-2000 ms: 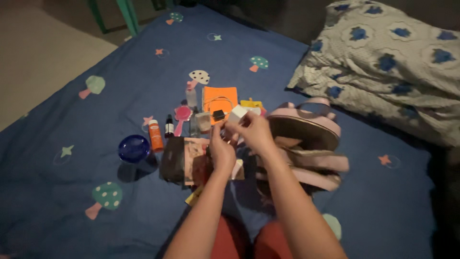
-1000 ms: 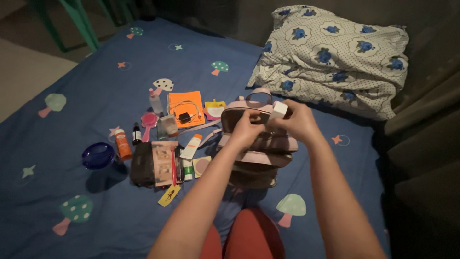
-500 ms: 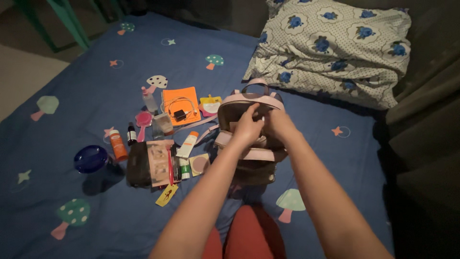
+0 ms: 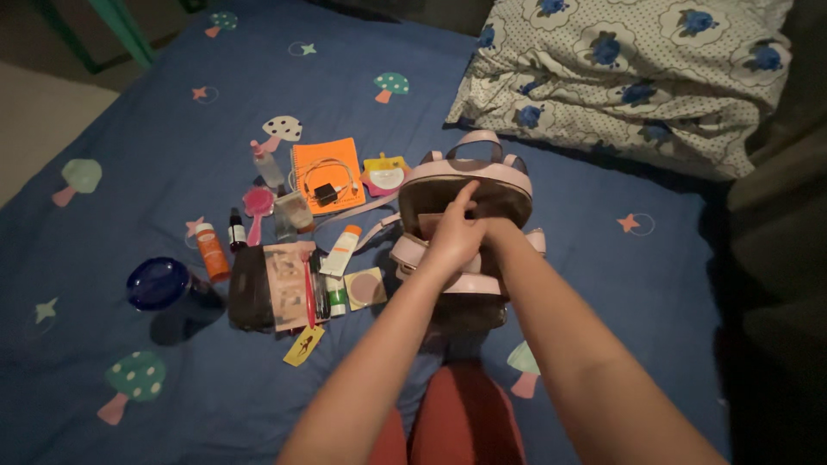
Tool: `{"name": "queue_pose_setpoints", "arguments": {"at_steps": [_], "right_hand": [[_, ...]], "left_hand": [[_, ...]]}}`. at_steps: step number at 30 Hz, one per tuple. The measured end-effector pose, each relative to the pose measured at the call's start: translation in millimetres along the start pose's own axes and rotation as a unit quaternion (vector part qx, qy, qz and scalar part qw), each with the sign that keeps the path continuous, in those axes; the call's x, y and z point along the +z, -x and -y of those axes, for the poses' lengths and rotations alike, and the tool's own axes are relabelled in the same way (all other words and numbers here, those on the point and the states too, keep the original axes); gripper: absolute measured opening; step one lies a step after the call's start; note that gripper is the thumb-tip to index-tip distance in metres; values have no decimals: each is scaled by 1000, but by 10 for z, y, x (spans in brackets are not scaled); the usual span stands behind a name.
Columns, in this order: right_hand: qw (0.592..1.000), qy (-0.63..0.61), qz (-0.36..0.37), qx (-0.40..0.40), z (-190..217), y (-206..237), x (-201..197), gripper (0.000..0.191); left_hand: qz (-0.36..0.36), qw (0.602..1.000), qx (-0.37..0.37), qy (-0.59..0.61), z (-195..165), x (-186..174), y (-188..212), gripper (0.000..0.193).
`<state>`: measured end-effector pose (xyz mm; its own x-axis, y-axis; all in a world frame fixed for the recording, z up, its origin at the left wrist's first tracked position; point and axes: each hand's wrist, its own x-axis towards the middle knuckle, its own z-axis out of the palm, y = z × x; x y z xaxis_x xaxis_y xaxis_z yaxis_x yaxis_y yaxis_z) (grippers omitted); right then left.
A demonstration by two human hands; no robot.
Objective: The person sits on a bed and packs a pink backpack with items laid out on the bed, placing cosmetics, bottles, a notebook, a pouch, charging cables and pens into the bag's compartments and zipping them shut.
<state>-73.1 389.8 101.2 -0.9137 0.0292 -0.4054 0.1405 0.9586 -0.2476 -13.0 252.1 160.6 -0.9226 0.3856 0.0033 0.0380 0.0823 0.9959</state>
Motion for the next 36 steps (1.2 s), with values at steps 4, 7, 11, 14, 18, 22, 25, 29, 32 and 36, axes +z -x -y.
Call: {"name": "queue_pose_setpoints", "arguments": {"at_steps": [4,7,11,14,18,22,25,29,32,36], "right_hand": [[997,-50,-55,-17,-14,40,83,81],[994,7,-105,-40,-15,75,76,81],[992,17,-114,-52,26,144,-22,78],[978,-7,-193,-79,52,312,-149,70],[969,-119,-212,-35,233,745,-454,47],[952,-222,-209,-16,538,1317,-720,28],[913,-281,-285,-76,855,1523,-870,24],[762,-579,-221,-185,1315,1434,-956,29],[676,-694,-139,-205,1591,1238,-907,33],[596,-772,-69,-211,1946,873,-619,45]], "left_hand": [[-9,1000,-3,7,62,41,-5,74],[-11,1000,-10,22,61,41,24,73],[-25,999,-6,45,5,1,75,66],[-51,997,-12,54,-71,-30,76,55],[-109,993,33,-32,-214,-79,85,37],[-125,989,39,74,-433,-178,86,32],[-124,970,52,203,-576,-394,130,33],[-152,931,71,325,-671,-815,177,41],[-160,894,59,415,-597,-1159,182,46],[-177,826,77,529,-297,-1569,140,48]]}}
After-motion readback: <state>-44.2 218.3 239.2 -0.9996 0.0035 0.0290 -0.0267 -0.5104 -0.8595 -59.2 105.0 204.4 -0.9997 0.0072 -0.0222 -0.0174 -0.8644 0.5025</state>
